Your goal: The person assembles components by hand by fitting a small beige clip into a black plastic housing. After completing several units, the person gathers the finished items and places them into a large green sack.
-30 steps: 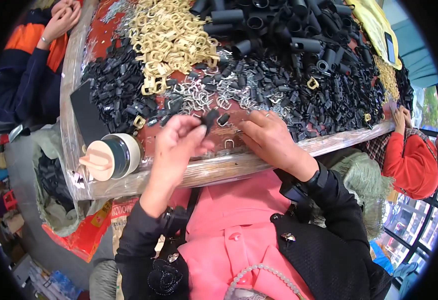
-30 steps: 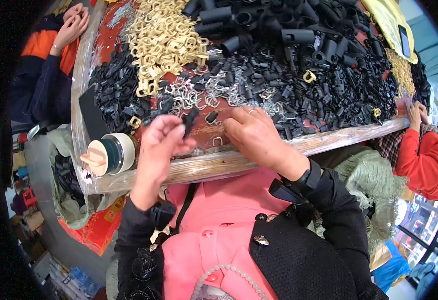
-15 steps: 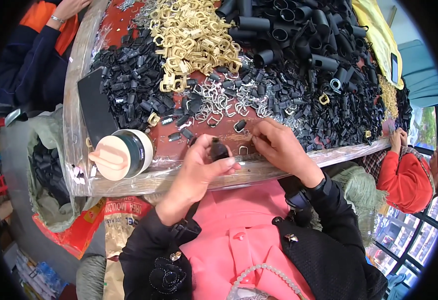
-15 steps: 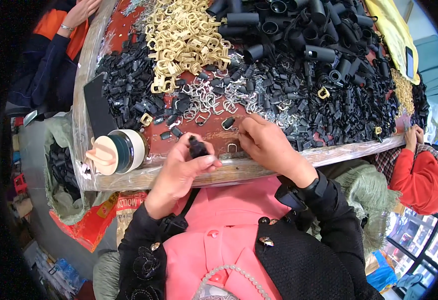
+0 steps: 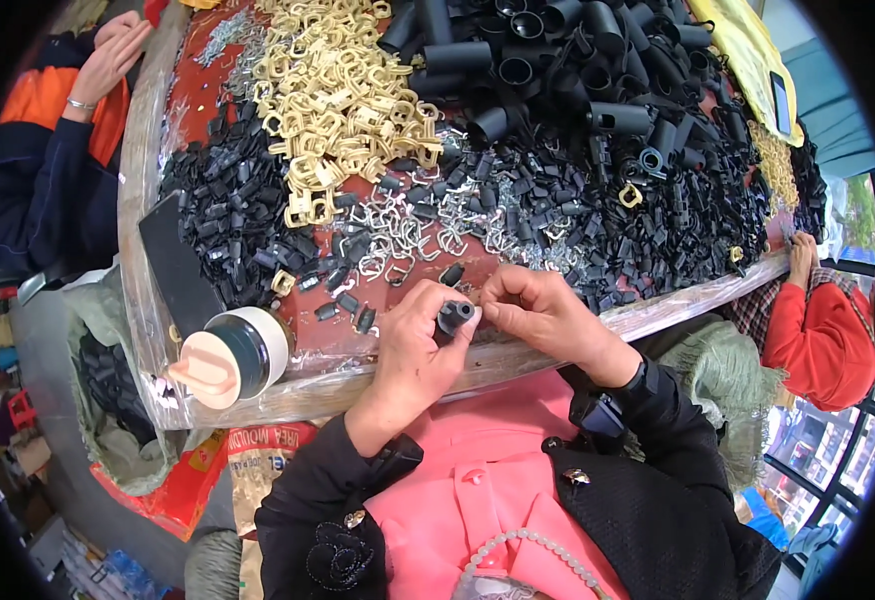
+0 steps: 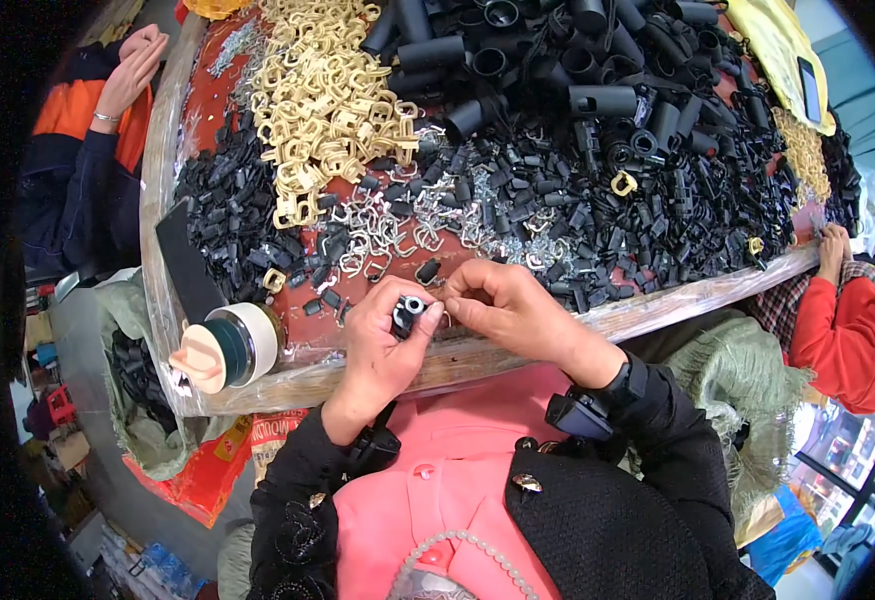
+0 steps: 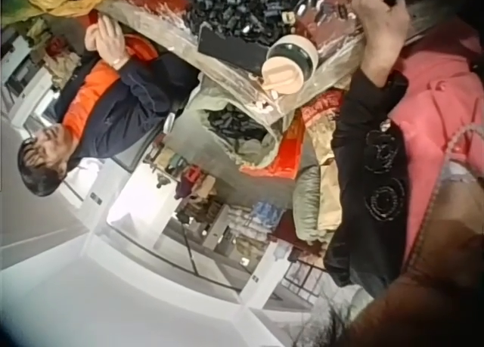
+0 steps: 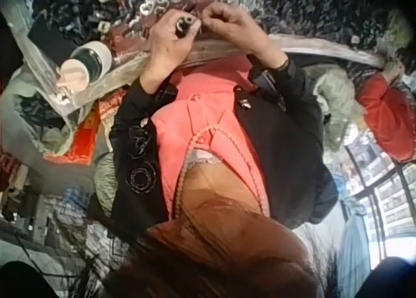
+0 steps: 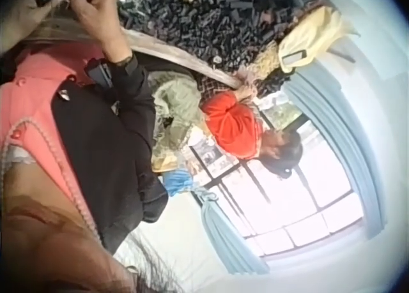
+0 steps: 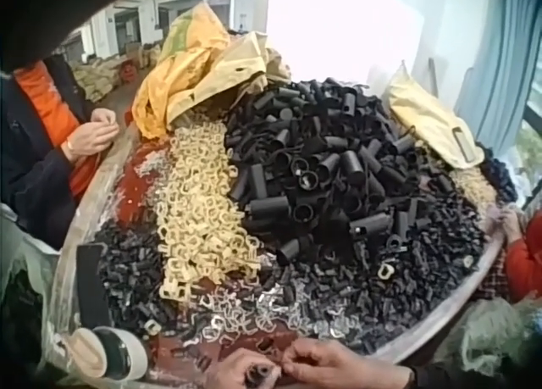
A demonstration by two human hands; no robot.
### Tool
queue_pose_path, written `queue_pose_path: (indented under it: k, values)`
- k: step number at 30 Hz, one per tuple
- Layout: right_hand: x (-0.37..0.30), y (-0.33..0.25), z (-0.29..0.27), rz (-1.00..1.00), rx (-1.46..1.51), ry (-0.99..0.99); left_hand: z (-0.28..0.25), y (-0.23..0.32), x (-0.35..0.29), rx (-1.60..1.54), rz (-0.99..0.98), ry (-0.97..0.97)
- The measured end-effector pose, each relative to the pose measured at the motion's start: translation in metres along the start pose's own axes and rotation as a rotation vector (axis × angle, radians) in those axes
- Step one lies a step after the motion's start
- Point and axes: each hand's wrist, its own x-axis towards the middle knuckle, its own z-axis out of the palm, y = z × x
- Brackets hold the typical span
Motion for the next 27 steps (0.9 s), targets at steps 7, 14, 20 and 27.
queue_pose_path:
  k: [7, 14, 20, 27]
  values:
    - [0.005, -0.003, -0.001, -0.277, -0.463, 0.153, 0.0, -0.008, 0.007, -0.445, -0.557, -0.044]
    - [0.003, 0.002, -0.003, -0.112, -0.185, 0.12, 0.0, 0.002, 0.009, -0.399, -0.408, -0.083]
    - [0.0, -0.002, 0.001, 0.12, 0.139, 0.027, 0.005, -0.012, 0.0, -0.143, -0.044, -0.012]
    - [0.001, -0.007, 0.011, -0.442, -0.625, 0.176, -0.002, -0.014, 0.0, -0.5, -0.469, -0.128]
